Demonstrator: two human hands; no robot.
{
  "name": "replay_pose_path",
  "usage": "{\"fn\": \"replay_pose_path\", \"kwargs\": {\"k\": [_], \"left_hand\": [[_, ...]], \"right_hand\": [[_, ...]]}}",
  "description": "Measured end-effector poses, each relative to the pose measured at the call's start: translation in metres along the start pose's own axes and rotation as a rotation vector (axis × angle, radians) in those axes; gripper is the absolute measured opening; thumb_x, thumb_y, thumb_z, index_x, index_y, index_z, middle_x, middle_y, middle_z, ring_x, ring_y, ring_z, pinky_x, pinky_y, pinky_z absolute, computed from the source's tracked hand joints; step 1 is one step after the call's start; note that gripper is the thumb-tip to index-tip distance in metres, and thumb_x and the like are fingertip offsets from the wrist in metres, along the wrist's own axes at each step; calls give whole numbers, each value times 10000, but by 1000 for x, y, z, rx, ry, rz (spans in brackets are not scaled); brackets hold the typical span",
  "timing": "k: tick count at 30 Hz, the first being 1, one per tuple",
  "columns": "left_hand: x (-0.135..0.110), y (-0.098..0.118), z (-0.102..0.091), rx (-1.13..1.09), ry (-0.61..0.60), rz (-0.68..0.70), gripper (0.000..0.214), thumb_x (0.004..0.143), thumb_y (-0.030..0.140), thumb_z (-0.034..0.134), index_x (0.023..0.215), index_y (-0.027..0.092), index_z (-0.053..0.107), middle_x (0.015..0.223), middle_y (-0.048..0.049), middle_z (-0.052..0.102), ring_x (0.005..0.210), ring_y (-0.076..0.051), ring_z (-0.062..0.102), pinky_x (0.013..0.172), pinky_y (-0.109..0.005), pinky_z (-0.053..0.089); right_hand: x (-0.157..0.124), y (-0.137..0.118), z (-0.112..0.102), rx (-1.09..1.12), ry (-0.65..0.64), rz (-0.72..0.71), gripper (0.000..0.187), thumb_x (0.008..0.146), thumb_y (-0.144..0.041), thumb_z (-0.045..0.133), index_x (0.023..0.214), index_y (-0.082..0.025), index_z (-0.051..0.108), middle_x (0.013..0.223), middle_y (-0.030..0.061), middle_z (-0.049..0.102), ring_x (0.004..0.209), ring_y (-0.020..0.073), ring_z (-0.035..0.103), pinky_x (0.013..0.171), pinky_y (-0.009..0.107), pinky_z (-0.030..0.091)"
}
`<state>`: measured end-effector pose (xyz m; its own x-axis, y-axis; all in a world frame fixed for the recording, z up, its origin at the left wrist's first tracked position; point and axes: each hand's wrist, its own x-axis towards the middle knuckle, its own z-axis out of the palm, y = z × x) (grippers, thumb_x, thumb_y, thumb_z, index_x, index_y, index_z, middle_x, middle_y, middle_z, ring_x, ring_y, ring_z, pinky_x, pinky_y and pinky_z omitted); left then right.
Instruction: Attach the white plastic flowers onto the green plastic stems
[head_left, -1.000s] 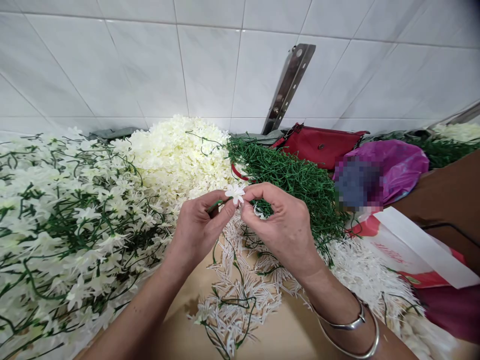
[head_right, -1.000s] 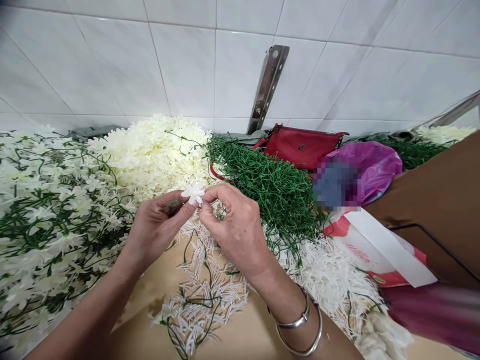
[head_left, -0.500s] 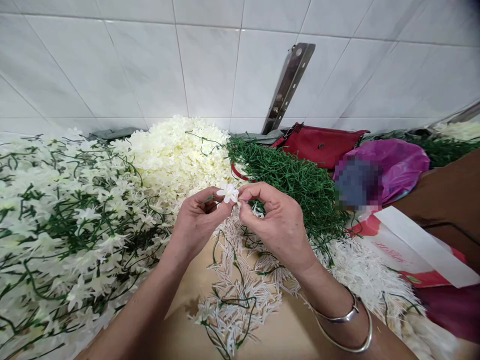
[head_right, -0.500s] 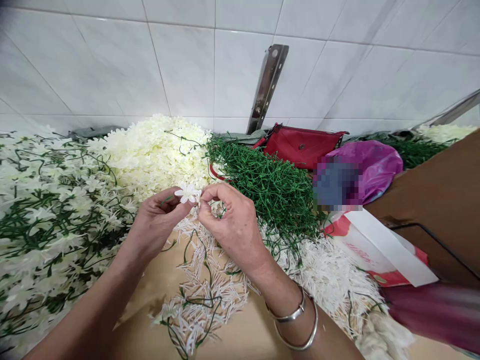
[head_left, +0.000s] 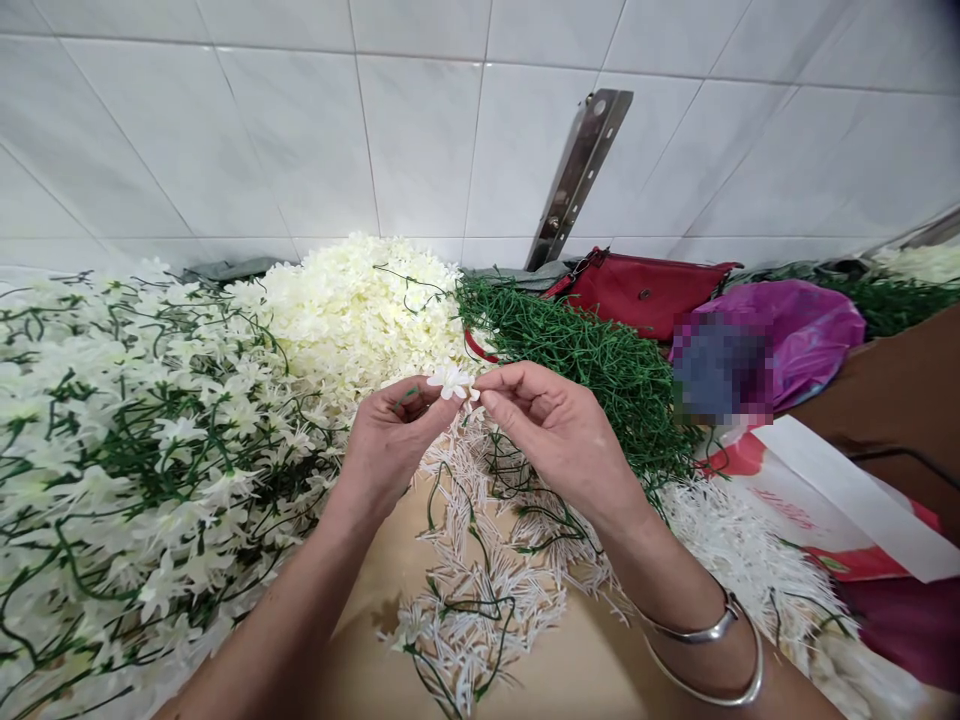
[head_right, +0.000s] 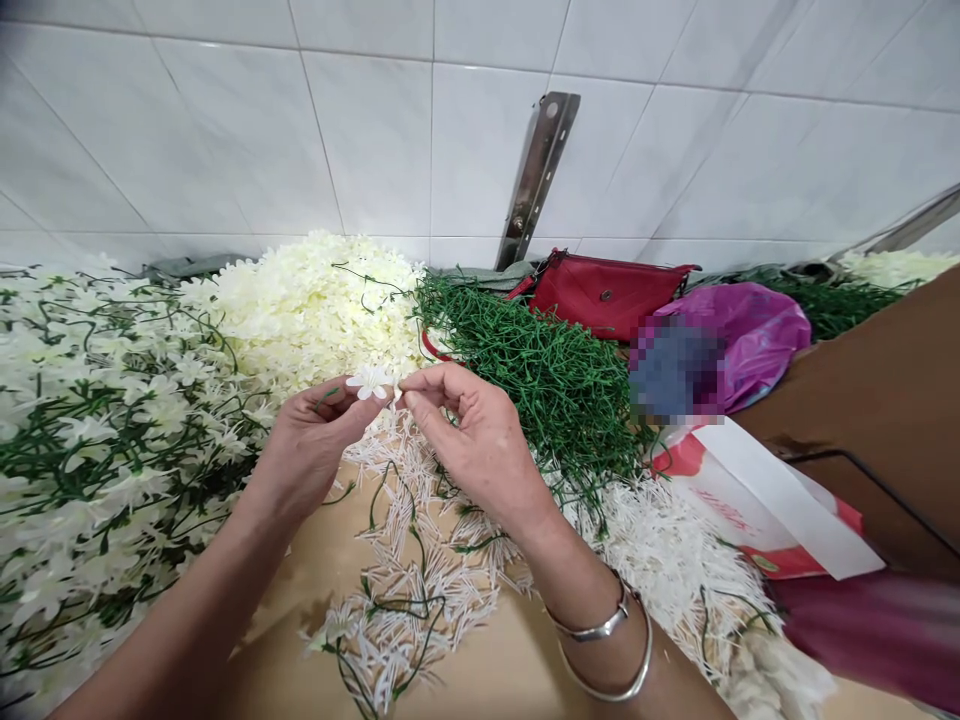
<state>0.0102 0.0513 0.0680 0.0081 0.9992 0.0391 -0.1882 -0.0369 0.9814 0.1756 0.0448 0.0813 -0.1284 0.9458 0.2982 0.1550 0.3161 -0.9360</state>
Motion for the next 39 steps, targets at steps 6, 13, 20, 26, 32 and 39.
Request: {"fn": "replay_pose_path", "kwargs": {"k": [6,13,20,26,32,39], "left_hand": [[-3,4,6,-58,-43,-45,358,522,317,962,650,171,662,668,30,628,666,-108,531,672,-231,467],[-4,5,4,43,-49,0,326,660,375,885,612,169,637,619,38,564,626,-97,465,600,-220,393],[-2,2,-1,130,-48,-3,310,715,464,836,695,186,699,647,37,530,591,-100,371,540,-246,302],[0,0,-2,66,-110,-10,284,741,408,829,619,189,696,548,58,484,544,-84,345,540,-233,319],[0,8,1,35,-118,-45,245,692,400,861,633,190,747,530,38,556,544,-95,444,549,-229,383],[0,12,2,78,-110,-59,258,659,406,880,597,197,742,525,27,572,552,-109,469,536,-234,396]], "right_hand": [[-2,5,3,-29,62,-34,71,850,-217,706,917,-202,725,885,16,758,812,148,684,798,308,535],[-5,-1,8,-203,125,-149,70,882,-176,679,860,-211,736,874,7,771,833,153,704,815,303,551],[-7,0,11,-380,185,-318,126,890,-108,624,858,-202,702,883,25,751,838,159,700,808,309,550],[-8,0,10,-436,162,-313,126,890,-102,618,853,-193,698,858,19,750,807,152,701,795,297,546],[-6,-2,6,-408,121,-252,126,894,-133,629,845,-208,716,861,11,762,798,155,706,762,288,551],[-5,-3,7,-410,107,-223,152,914,-164,613,821,-228,714,854,11,766,797,161,703,780,307,558]]}}
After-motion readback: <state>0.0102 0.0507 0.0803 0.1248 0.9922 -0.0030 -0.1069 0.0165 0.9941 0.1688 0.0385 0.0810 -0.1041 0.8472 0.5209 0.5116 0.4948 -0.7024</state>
